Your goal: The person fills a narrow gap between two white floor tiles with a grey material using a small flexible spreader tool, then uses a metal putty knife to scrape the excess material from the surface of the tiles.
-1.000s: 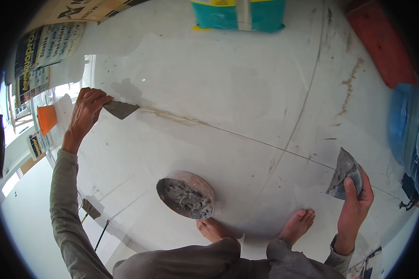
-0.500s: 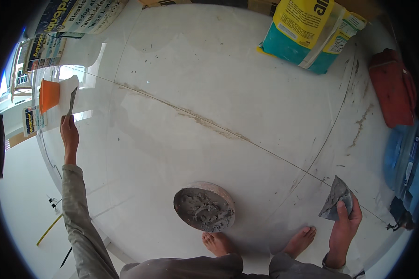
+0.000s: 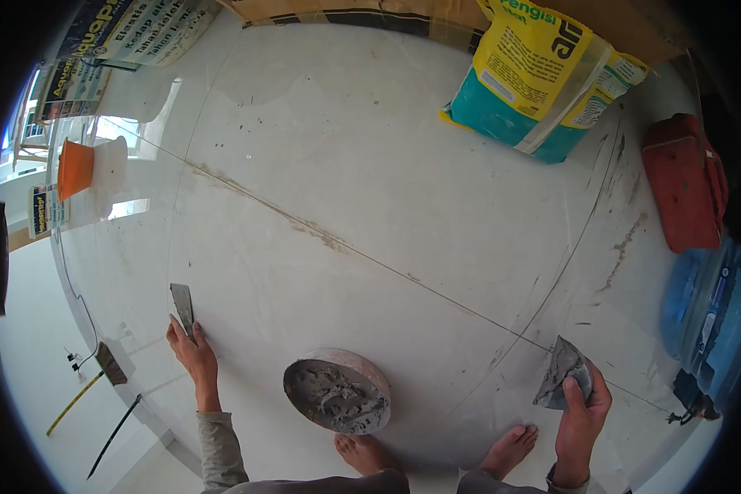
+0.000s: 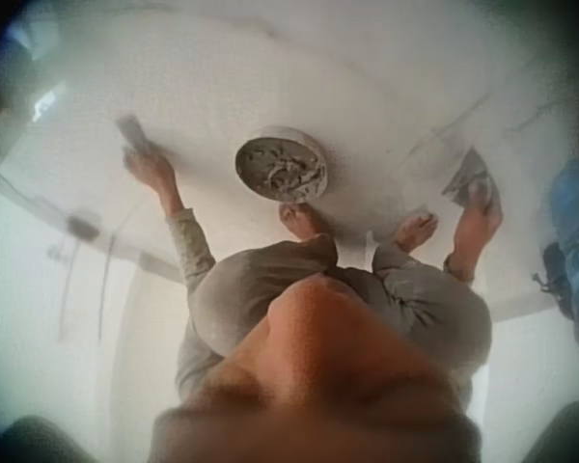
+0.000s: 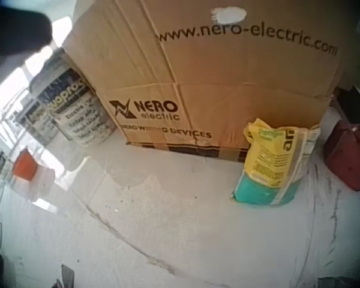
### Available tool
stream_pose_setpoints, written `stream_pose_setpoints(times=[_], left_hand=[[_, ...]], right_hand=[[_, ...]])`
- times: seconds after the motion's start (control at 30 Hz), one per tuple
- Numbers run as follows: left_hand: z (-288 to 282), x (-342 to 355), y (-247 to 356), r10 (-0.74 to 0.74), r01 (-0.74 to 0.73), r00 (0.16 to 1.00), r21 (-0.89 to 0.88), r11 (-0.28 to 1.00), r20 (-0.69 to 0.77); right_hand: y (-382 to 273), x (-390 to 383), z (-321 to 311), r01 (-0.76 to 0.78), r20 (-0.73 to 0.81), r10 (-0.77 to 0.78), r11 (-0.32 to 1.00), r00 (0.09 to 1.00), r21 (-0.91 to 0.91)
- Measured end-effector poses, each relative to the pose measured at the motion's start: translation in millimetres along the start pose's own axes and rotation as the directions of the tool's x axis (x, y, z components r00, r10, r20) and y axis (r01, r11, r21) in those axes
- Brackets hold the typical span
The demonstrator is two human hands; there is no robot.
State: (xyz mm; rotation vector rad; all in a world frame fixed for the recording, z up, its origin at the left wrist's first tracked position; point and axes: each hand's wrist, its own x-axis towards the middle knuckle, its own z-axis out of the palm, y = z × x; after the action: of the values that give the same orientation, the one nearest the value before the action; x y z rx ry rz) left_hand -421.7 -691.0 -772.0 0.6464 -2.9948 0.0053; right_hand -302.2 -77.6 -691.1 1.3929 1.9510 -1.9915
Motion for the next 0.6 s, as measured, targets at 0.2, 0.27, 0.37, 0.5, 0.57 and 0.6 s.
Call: stream_pose_setpoints(times=[0.2, 0.27, 0.37, 0.5, 0.57, 0.6], left_hand=[[-59, 0, 226, 0.776, -0.601, 0.577, -0.511, 0.615, 0.255], [-40, -5, 262, 0.952, -0.733, 0.178, -0.613, 0.296, 0.248], [-7, 26, 253, 0.974, -0.824, -0.09, -0.565, 0.043, 0.206], [14, 129, 222, 0.958, -0.97, 0.073, -0.205, 0.133, 0.276], [17, 207, 185, 0.823, -0.835, 0.516, -0.076, 0.545, 0.239], [19, 252, 157, 0.602, -0.641, 0.755, 0.099, 0.761, 0.259]], right_hand=[[-11, 0, 0, 0.048, -0.056, -0.053, 0.995, 0.997, -0.088], [-2, 3, -1, 0.038, -0.001, -0.038, 0.997, 0.999, -0.07], [3, -1, -1, 0.009, -0.014, -0.01, 0.997, 1.0, -0.083], [6, -4, -27, -0.011, -0.054, 0.005, 0.993, 0.999, -0.122], [9, -9, -25, 0.003, -0.075, -0.01, 0.996, 0.997, -0.089], [11, -8, -21, 0.009, -0.089, -0.014, 0.998, 0.996, -0.058]])
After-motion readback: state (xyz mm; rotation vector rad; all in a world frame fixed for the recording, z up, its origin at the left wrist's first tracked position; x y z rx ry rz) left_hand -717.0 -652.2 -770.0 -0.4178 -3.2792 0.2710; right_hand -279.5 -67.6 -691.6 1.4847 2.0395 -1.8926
